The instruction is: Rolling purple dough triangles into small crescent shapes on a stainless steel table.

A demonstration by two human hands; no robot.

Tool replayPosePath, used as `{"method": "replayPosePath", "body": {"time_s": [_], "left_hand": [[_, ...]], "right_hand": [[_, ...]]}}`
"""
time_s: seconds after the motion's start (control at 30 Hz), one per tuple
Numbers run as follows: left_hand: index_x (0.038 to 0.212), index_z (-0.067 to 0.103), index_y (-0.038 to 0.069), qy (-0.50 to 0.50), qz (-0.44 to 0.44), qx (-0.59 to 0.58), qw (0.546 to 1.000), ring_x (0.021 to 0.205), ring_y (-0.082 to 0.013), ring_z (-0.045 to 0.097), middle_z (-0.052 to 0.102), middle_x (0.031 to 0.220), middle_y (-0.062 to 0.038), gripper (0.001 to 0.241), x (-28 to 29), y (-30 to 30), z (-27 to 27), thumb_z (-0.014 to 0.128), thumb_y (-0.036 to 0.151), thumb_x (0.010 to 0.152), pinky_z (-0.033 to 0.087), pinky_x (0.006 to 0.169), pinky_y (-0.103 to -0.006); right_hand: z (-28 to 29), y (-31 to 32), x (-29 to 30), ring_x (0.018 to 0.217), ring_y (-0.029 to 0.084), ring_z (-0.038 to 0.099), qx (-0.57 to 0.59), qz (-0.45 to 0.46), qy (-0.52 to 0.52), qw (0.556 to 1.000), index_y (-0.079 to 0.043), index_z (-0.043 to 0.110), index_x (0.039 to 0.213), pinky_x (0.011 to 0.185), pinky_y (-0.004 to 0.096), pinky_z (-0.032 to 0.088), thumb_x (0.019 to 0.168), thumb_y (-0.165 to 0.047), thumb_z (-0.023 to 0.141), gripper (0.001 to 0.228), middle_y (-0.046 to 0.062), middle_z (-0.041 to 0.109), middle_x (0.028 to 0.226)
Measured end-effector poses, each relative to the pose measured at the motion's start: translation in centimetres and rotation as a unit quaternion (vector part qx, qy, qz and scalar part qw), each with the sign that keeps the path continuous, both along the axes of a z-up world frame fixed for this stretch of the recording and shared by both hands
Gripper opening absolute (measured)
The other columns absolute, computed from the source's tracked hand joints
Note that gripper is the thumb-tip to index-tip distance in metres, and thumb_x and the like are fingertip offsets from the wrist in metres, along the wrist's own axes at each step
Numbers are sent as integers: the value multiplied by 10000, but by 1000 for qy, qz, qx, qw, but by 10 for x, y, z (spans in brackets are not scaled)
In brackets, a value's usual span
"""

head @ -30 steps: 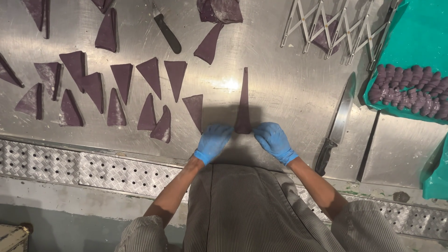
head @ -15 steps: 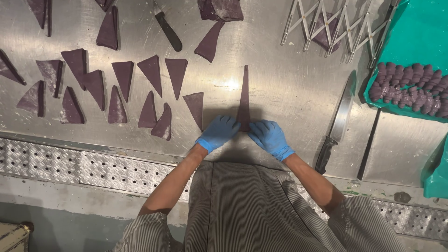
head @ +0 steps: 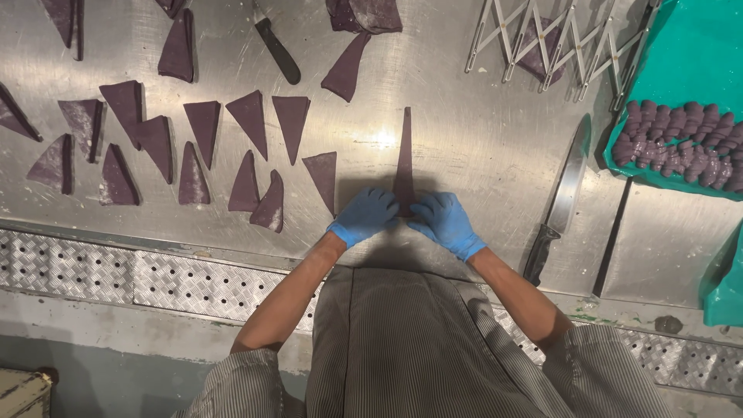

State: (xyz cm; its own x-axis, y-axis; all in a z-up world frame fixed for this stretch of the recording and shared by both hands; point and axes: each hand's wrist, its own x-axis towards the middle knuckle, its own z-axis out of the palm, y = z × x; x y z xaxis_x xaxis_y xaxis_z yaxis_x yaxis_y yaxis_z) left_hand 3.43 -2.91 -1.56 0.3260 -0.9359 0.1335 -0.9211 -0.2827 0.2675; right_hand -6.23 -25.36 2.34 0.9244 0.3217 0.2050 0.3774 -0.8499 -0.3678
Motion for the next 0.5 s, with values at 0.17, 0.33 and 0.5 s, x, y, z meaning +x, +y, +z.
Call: {"method": "replayPosePath", "body": {"time_s": [0.17, 0.33, 0.5], "left_hand": [[929, 665, 149, 7, -15, 7, 1000, 961, -257, 611, 624, 1007, -66, 149, 4, -10, -8, 645, 297, 935, 474, 818, -415], [899, 661, 169, -15, 1, -30, 999, 980, -255, 608, 616, 997, -54, 62, -1, -6, -22, 645, 225, 880, 479, 854, -414], [901, 658, 152, 25, 28, -52, 998, 1003, -271, 590, 612, 1019, -63, 103, -1, -5, -17, 662, 255, 906, 469, 868, -426]], "right_hand": [[-10, -3, 11, 981, 303, 600, 26, 0, 10, 1000, -93, 704, 918, 924, 429, 461, 839, -370, 783, 299, 91, 639, 998], [-14, -3, 14, 961, 298, 594, 40, -13, 24, 999, -93, 685, 862, 905, 431, 461, 833, -348, 801, 282, 81, 638, 985], [-12, 0, 13, 982, 307, 581, 56, -45, 40, 997, -91, 682, 852, 913, 441, 459, 833, -340, 810, 281, 91, 641, 1029]]}}
